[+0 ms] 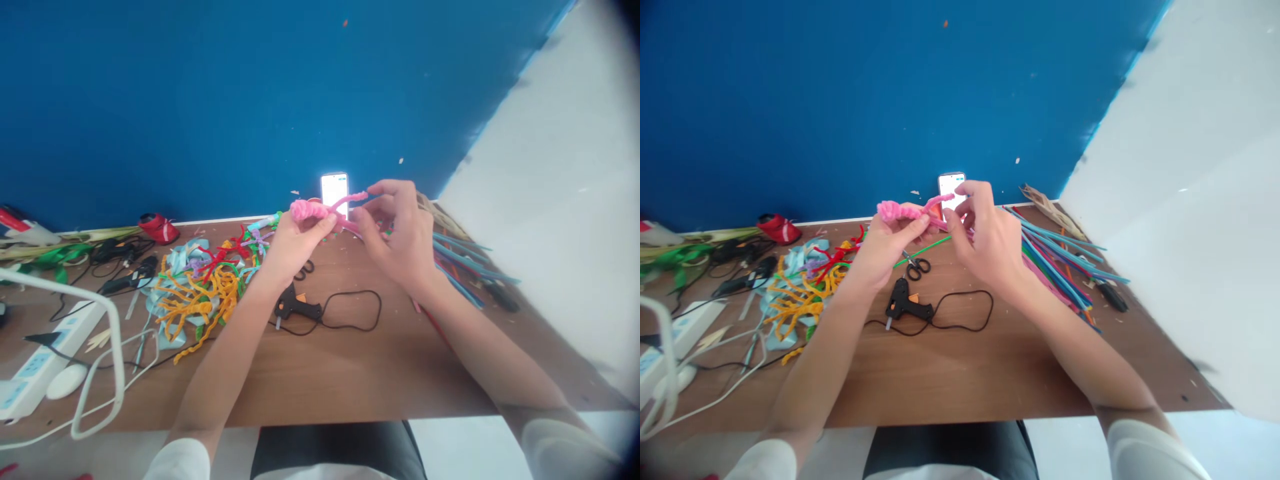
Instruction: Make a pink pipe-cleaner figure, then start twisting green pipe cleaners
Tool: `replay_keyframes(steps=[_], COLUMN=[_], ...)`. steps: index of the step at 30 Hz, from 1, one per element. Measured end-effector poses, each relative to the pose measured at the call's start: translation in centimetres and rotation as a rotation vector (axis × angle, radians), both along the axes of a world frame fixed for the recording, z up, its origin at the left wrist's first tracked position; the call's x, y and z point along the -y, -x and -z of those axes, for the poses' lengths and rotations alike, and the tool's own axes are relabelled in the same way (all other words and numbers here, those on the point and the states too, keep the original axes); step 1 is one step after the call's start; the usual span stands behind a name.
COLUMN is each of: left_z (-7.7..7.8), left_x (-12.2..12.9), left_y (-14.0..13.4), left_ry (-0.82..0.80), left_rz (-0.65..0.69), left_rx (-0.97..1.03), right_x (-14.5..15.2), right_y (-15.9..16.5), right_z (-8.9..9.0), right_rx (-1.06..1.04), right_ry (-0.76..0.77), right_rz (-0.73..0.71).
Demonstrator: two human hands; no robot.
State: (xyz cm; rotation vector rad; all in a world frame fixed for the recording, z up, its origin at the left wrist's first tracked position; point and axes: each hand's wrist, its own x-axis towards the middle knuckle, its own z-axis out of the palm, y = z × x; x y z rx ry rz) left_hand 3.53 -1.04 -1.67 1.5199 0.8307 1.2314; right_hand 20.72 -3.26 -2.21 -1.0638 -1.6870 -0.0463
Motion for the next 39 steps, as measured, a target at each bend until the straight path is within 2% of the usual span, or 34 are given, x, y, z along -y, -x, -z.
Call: replay_keyframes(steps=[4, 7, 13, 19, 22, 27, 36, 39], left_z=[0.4, 0.3, -0.6, -0.2, 0.1, 0.1, -0.7, -1.0], left_x=[-0.1, -0.1, 0.3, 0.1, 0.1, 0.3, 0.1, 0.3], left_y=[-0.4, -0.3, 0.4, 0.8, 0.7, 0.4, 1.4, 1.6], left_ry=[0.022, 0.03, 0.017, 0.03, 0.006, 0.045, -0.009, 0.015], left_rz=[-0.01, 0.015, -0.015, 0.148, 0.172, 0.131, 0.256, 0.252], left_rx=[0.051, 0.054, 0.006, -0.322, -0.438, -0.457, -0.429, -0.44], right_x=[0.3, 0.1, -0.3, -0.7, -0.8, -0.8, -0.1, 0.0], right_y=[0.2, -0.1, -1.4, -2.7, -3.0, -3.1, -3.5, -3.4], right_z=[-0.2, -0.5, -1.0, -1.2, -1.5, -2.0, -2.8, -2.7], right_rx=[-0.006, 0.035, 0.315, 0.442, 0.555, 0.739, 0.797, 0.776], right_ry=[0.167, 0.208, 0.147, 0.049, 0.001, -0.094, -0.103, -0.126], right_rz=[-0.129, -0.181, -0.25, -0.123, -0.06, -0.052, -0.132, -0.124])
